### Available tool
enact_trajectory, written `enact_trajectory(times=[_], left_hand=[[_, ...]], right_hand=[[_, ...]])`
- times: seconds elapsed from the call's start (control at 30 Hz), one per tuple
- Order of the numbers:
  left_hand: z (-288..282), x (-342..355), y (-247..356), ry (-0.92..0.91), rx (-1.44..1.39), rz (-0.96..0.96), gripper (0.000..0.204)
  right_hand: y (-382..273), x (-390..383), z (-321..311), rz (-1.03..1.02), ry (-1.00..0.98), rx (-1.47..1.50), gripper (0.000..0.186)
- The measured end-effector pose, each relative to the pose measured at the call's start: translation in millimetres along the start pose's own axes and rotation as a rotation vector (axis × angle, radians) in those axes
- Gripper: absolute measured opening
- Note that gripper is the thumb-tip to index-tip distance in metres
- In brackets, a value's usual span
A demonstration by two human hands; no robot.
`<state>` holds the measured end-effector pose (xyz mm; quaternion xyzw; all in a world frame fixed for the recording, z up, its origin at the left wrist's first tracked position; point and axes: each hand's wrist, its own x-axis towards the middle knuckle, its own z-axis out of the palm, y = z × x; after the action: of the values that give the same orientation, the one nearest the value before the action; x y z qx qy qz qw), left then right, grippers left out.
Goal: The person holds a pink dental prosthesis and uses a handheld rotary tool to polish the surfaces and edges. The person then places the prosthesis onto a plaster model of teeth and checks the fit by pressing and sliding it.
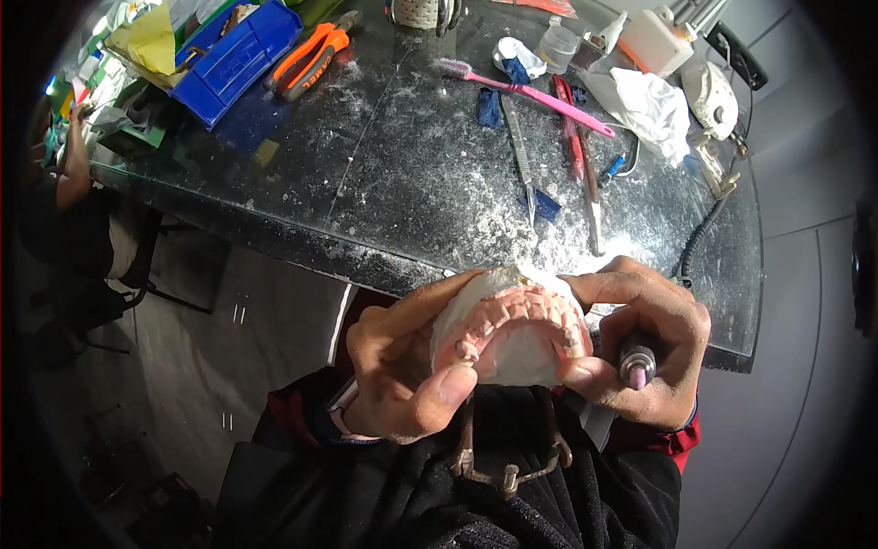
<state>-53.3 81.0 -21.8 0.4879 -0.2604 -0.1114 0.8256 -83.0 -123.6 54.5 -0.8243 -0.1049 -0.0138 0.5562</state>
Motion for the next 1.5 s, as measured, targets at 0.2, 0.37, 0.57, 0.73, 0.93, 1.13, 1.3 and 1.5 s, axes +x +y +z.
enact_trajectory(times=[0.2, 0.37, 0.57, 0.73, 0.93, 1.13, 1.3, 1.5], left_hand=[[9.8, 1.9, 0.5, 0.163, -0.072, -0.053, 0.058], [10.5, 1.8, -2.3, 0.173, 0.009, -0.034, 0.057], [10.3, 2.4, -12.9, 0.239, 0.071, -0.038, 0.062], [-8.4, 6.9, -35.3, 0.060, -0.051, 0.251, 0.060], [-13.8, 5.0, -32.4, 0.019, -0.013, 0.154, 0.067], [-11.2, 13.5, -22.4, 0.057, 0.014, 0.032, 0.070], [-18.4, 30.3, -18.7, 0.042, 0.128, 0.113, 0.066], [-13.1, 40.7, 2.4, -0.039, 0.199, 0.164, 0.044]], right_hand=[[5.6, -4.4, 17.1, -0.036, 0.214, 0.001, 0.052], [13.9, 1.3, 8.1, -0.221, 0.101, -0.134, 0.043], [13.6, 1.9, 12.7, -0.182, 0.122, 0.024, 0.036], [18.7, 6.8, 7.7, -0.329, 0.098, -0.067, 0.034], [17.4, 11.5, 6.2, -0.284, 0.064, -0.071, 0.033], [13.9, 14.9, 4.3, -0.210, 0.043, -0.121, 0.033], [22.0, 15.3, 15.4, -0.101, 0.202, -0.085, 0.037], [30.8, 1.7, 13.5, -0.157, 0.214, -0.095, 0.050]])
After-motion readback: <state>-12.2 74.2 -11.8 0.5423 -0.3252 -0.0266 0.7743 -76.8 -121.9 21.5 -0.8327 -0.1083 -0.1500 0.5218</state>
